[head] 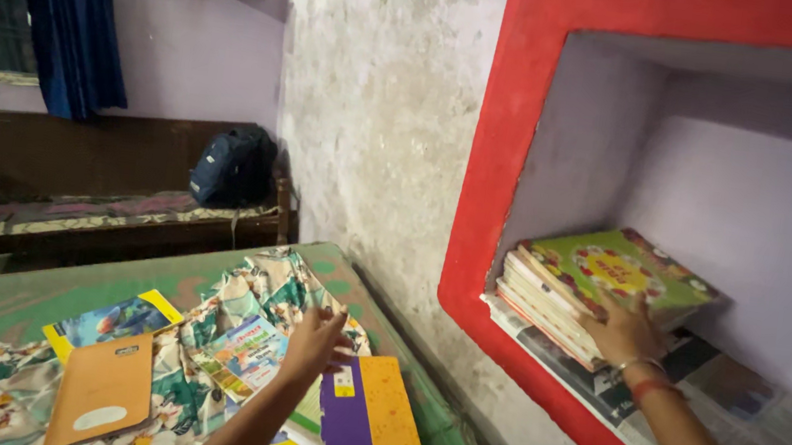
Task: The person picks up books and notebooks from a bed and places them onto a wall shelf. The person handles the items one at a time, stacking them neatly on the shelf.
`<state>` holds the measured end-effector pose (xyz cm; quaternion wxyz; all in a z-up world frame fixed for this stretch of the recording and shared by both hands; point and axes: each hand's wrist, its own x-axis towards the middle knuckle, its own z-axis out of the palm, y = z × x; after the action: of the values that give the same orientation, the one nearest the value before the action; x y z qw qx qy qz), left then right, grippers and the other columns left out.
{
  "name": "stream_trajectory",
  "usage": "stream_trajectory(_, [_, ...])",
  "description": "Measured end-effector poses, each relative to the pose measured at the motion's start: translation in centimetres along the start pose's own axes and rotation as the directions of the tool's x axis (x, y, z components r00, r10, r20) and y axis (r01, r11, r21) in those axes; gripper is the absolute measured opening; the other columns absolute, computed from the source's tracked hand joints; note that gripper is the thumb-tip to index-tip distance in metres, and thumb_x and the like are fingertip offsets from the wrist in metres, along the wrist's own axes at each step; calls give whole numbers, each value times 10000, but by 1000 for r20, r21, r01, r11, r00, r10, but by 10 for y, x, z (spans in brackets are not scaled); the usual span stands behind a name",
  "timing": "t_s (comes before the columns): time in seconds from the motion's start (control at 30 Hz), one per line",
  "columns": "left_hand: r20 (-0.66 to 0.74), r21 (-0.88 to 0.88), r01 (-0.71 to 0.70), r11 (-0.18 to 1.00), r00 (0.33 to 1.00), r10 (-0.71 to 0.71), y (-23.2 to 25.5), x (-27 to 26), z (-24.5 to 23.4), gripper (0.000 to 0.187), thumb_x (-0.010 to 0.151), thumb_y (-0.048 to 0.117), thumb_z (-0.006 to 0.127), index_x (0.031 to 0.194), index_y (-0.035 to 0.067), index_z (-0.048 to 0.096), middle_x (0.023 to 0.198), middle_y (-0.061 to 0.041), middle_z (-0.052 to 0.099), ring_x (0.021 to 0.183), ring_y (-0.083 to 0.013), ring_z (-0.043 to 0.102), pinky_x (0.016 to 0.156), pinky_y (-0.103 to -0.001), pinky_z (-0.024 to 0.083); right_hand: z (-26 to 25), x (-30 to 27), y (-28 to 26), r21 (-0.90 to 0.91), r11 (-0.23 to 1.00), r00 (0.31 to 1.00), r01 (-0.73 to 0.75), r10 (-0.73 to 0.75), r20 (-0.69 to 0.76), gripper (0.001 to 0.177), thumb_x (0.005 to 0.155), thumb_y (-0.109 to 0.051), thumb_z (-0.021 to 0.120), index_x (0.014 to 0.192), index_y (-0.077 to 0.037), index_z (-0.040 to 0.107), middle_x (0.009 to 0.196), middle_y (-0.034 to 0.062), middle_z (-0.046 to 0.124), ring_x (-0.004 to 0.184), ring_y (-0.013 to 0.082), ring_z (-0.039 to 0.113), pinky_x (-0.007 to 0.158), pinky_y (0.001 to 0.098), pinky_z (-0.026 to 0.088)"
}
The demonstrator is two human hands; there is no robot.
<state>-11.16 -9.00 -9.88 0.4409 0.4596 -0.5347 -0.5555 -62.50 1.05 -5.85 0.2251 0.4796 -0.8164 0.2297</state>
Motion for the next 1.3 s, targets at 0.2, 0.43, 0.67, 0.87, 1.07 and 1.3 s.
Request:
stream_trajectory(0.2, [-191,597,-243,765,883,429,-69,76,-43,625,955,523,635,1234,-25,524,1090,-345,688,1019,-476,676,871,-543,521,0,13,-22,-101,993,995,-57,65,75,825,764,-701,688,1453,-275,534,1393,172,582,1318,432,506,1074,553,414])
stream_trajectory(0.43, [-285,773,173,610,954,92,-175,100,-125,770,873,657,648,1257,-4,550,1190,-314,698,1143,-484,665,973,-550,530,13,20,-14,-89,995,992,-52,62,107,545,888,-526,621,1363,-260,639,1193,138,738,1149,365,689,1003,501,540])
stream_trajectory(0.67, [-98,885,59,461,993,62,-176,102,-145,802,869,706,587,1309,37,546,1226,-276,695,1177,-432,671,988,-532,542,34,22,10,-30,983,978,182,-184,-97,598,881,-395,615,1441,-192,569,1094,179,741,997,415,697,895,525,541])
stream_trajectory(0.87, [-9,932,28,363,999,-52,-197,121,-171,895,845,757,583,1361,28,542,1309,-236,663,1247,-375,648,1043,-480,528,14,14,-6,-101,993,996,56,-48,78,599,914,-447,592,1471,-233,544,1118,200,736,1041,420,698,936,516,540])
stream_trajectory(1.07, [-12,901,3,434,1000,17,-186,116,-178,887,878,747,568,1339,-9,510,1270,-306,657,1221,-417,642,1025,-486,520,-3,20,-19,-65,997,988,-35,44,150,655,910,-662,558,1430,-264,547,1194,197,710,1108,421,672,946,517,531])
stream_trajectory(1.3, [-35,904,12,427,998,46,-145,84,-166,808,882,738,525,1276,34,567,1283,-289,662,1216,-420,652,1014,-504,528,29,48,16,-35,999,985,-25,30,169,622,881,-581,590,1432,-290,591,1164,176,753,1093,399,722,957,487,562])
